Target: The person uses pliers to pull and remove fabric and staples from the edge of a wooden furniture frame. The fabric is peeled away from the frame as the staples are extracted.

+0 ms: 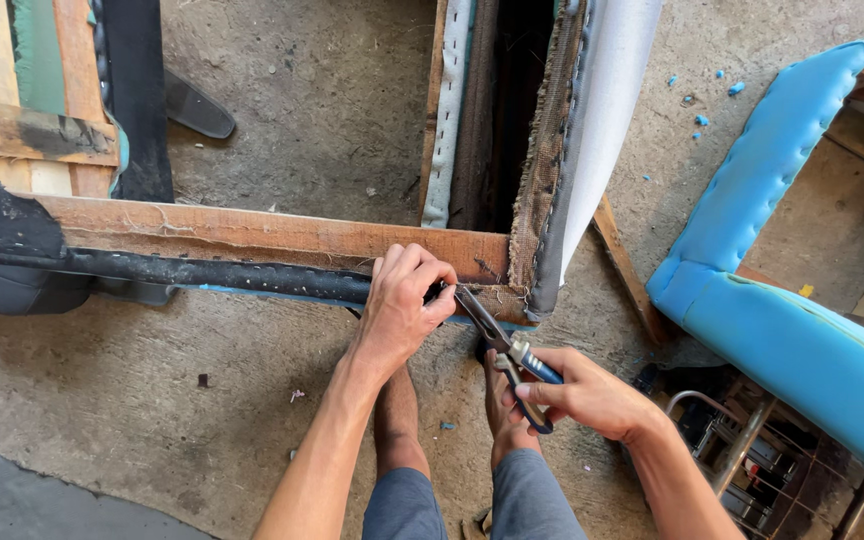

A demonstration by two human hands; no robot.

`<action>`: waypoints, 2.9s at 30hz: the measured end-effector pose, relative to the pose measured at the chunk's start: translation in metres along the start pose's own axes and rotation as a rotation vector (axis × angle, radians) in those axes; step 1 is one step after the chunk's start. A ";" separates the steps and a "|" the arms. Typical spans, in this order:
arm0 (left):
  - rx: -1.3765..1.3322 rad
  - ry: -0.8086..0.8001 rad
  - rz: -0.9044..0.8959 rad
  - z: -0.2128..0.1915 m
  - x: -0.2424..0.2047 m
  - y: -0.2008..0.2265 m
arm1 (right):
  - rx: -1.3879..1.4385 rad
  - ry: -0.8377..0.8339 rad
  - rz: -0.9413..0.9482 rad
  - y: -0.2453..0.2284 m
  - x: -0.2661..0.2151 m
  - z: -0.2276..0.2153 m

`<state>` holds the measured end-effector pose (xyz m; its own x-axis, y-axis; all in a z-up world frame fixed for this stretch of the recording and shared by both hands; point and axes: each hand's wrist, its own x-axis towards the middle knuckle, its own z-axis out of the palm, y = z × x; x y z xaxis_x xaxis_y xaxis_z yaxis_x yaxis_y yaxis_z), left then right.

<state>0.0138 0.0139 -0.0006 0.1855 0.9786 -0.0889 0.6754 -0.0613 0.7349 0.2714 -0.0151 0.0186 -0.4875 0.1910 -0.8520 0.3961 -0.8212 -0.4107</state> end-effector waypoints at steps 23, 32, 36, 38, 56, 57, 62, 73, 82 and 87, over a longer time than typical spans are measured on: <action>0.015 -0.030 0.009 0.000 0.001 0.000 | 0.109 -0.032 0.023 -0.004 0.009 -0.019; -0.040 -0.036 -0.003 -0.004 0.000 -0.002 | -0.360 0.398 -0.060 0.014 0.021 0.025; -0.066 -0.021 0.010 -0.009 0.003 0.003 | -0.512 0.621 -0.376 0.035 0.040 0.035; -0.072 -0.019 0.055 -0.011 0.010 0.000 | -0.429 0.664 -0.512 0.043 0.053 0.032; -0.042 -0.100 0.020 -0.020 -0.001 -0.004 | 0.936 0.656 0.077 0.142 -0.018 0.064; -0.057 -0.091 -0.011 -0.024 -0.002 -0.004 | 0.877 0.616 0.059 0.138 -0.019 0.065; 0.248 -0.030 -0.095 -0.009 -0.023 0.016 | 0.434 0.364 -0.195 0.118 -0.024 0.075; 0.272 0.206 -0.219 0.018 -0.061 0.016 | 0.235 0.191 -0.186 0.073 -0.015 0.082; 0.140 0.019 -0.145 -0.032 -0.023 0.026 | 0.371 -0.198 -0.279 0.053 0.022 0.073; 0.391 -0.209 0.063 -0.065 0.002 0.019 | 0.722 -0.287 -0.208 0.046 0.041 0.097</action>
<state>-0.0199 0.0280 0.0569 0.3479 0.9123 -0.2160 0.8699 -0.2283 0.4372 0.1942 -0.0975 -0.0034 -0.7157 0.3131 -0.6243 -0.2781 -0.9477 -0.1564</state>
